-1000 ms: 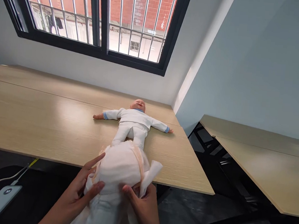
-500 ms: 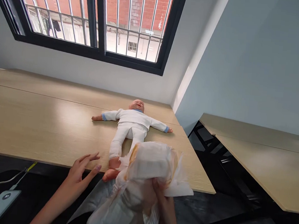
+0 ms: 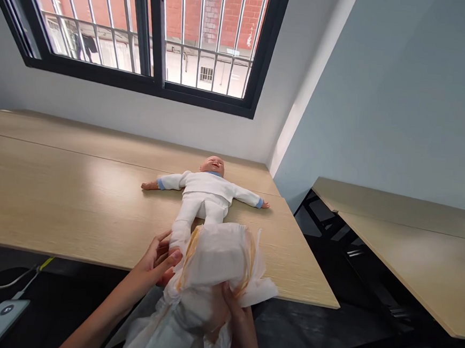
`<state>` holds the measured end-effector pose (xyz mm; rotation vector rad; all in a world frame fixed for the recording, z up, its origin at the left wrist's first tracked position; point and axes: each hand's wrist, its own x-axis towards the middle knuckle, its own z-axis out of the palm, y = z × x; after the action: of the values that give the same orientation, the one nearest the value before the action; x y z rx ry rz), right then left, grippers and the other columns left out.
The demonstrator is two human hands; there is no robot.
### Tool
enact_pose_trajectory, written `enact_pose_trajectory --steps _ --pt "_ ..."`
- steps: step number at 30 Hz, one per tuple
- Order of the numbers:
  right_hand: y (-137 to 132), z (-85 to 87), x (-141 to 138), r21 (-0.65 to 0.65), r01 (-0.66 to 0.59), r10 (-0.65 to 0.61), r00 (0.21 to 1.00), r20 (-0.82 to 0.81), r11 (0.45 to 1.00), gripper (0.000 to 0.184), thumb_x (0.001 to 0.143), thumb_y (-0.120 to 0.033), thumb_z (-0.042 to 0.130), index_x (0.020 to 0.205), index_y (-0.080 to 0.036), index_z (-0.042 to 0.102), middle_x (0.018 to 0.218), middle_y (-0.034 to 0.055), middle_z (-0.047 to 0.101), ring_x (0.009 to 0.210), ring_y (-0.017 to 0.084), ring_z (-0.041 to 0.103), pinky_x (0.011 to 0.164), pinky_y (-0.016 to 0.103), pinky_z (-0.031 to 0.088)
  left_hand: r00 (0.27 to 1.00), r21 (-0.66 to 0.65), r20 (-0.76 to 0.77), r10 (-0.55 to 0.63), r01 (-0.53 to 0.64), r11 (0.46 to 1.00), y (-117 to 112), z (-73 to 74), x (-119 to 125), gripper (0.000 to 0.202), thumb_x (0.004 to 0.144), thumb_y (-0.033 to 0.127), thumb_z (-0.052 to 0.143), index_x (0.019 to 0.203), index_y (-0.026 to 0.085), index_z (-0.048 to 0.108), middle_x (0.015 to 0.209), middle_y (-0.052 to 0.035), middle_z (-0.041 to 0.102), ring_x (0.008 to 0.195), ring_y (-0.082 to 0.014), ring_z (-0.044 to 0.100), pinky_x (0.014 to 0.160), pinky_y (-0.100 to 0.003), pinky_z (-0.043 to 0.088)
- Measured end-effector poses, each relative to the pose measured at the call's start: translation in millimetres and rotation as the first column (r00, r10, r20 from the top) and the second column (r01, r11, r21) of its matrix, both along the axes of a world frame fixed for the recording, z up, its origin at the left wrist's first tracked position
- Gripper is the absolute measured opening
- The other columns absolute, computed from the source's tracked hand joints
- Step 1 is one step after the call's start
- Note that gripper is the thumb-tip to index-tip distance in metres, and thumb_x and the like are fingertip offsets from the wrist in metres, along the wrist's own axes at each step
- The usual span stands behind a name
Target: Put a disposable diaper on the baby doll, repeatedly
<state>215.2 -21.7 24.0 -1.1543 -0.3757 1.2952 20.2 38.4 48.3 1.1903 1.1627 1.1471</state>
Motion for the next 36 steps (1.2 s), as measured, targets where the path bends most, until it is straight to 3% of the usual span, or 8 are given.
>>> enact_pose_trajectory --steps 7,14,19,23,26,30,33,36 --pt "-0.9 2.2 -13.1 0.057 0.006 -0.002 0.997 -0.072 0.998 0.093 0.061 -0.050 0.088 0.139 -0.012 0.054 0.114 0.0136 0.073 0.119 0.034 0.063 0.102 0.047 0.052 0.856 -0.271 0.500 0.132 0.010 0.963 -1.7 25.1 26.7 0.042 0.080 0.021 0.079 0.116 0.018 0.059 0.120 -0.0106 0.070 0.103 -0.0191 0.071 0.085 -0.024 0.056" --pt "-2.0 -6.9 -17.5 0.051 -0.023 0.024 0.999 -0.030 0.998 0.093 0.072 -0.065 0.075 0.143 -0.010 0.050 0.119 0.0155 0.071 0.121 0.034 0.062 0.100 0.047 0.053 0.734 -0.426 0.675 0.078 0.302 0.853 6.9 32.0 22.5 0.027 0.087 0.038 0.069 0.099 0.015 0.063 0.074 -0.0011 0.070 0.058 -0.0125 0.066 0.056 -0.021 0.054" --pt "0.6 -4.8 4.6 0.001 0.045 -0.045 0.995 0.093 0.999 0.084 0.066 -0.055 0.083 0.134 -0.011 0.061 0.113 0.0131 0.073 0.123 0.035 0.060 0.104 0.047 0.051 0.607 -0.360 0.794 -0.002 0.474 0.803 21.5 20.9 18.7 0.039 0.088 0.041 0.062 0.121 0.021 0.059 0.086 -0.0033 0.071 0.066 -0.0172 0.069 0.060 -0.027 0.054" --pt "4.0 10.4 48.3 -0.077 0.073 -0.064 0.992 0.112 0.994 0.081 0.062 -0.053 0.085 0.128 -0.011 0.065 0.108 0.0138 0.074 0.112 0.038 0.066 0.094 0.047 0.058 0.524 -0.271 0.846 -0.100 0.583 0.766 28.7 9.3 20.8 0.038 0.082 0.045 0.067 0.109 0.019 0.062 0.079 -0.0047 0.070 0.064 -0.0194 0.068 0.062 -0.030 0.053" --pt "7.2 20.5 77.6 -0.145 0.151 -0.118 0.970 0.212 0.978 0.078 0.060 -0.048 0.088 0.125 -0.012 0.065 0.115 0.0138 0.073 0.117 0.037 0.064 0.090 0.042 0.059 0.455 -0.184 0.871 -0.186 0.652 0.735 34.4 12.5 23.7 0.034 0.079 0.044 0.070 0.100 0.019 0.062 0.080 -0.0040 0.070 0.076 -0.0240 0.071 0.081 -0.039 0.054" --pt "21.1 27.7 87.5 -0.092 0.094 -0.057 0.937 0.344 0.991 0.060 0.064 -0.043 0.087 0.114 -0.014 0.069 0.120 0.0115 0.071 0.118 0.033 0.064 0.093 0.038 0.057 0.423 -0.100 0.844 -0.329 0.728 0.679 51.3 37.7 25.0 0.034 0.075 0.043 0.071 0.095 0.016 0.062 0.090 -0.0076 0.073 0.102 -0.0338 0.070 0.098 -0.047 0.047" --pt "38.4 34.2 71.0 -0.071 -0.093 0.108 0.958 0.266 0.993 0.058 0.061 -0.039 0.087 0.109 -0.011 0.070 0.106 0.0120 0.075 0.102 0.033 0.071 0.089 0.041 0.056 0.424 -0.058 0.803 -0.418 0.754 0.655 67.4 69.4 24.6 0.034 0.081 0.048 0.062 0.090 0.015 0.061 0.089 -0.0103 0.074 0.108 -0.0355 0.068 0.101 -0.050 0.045" --pt "54.4 43.9 42.9 -0.068 -0.372 0.377 0.922 0.087 0.926 0.049 0.062 -0.037 0.083 0.100 -0.009 0.072 0.089 0.0117 0.077 0.080 0.028 0.074 0.079 0.037 0.057 0.458 -0.051 0.751 -0.476 0.759 0.649 81.3 105.4 26.3 0.044 0.088 0.054 0.046 0.086 0.014 0.062 0.086 -0.0123 0.074 0.103 -0.0333 0.069 0.098 -0.046 0.047"
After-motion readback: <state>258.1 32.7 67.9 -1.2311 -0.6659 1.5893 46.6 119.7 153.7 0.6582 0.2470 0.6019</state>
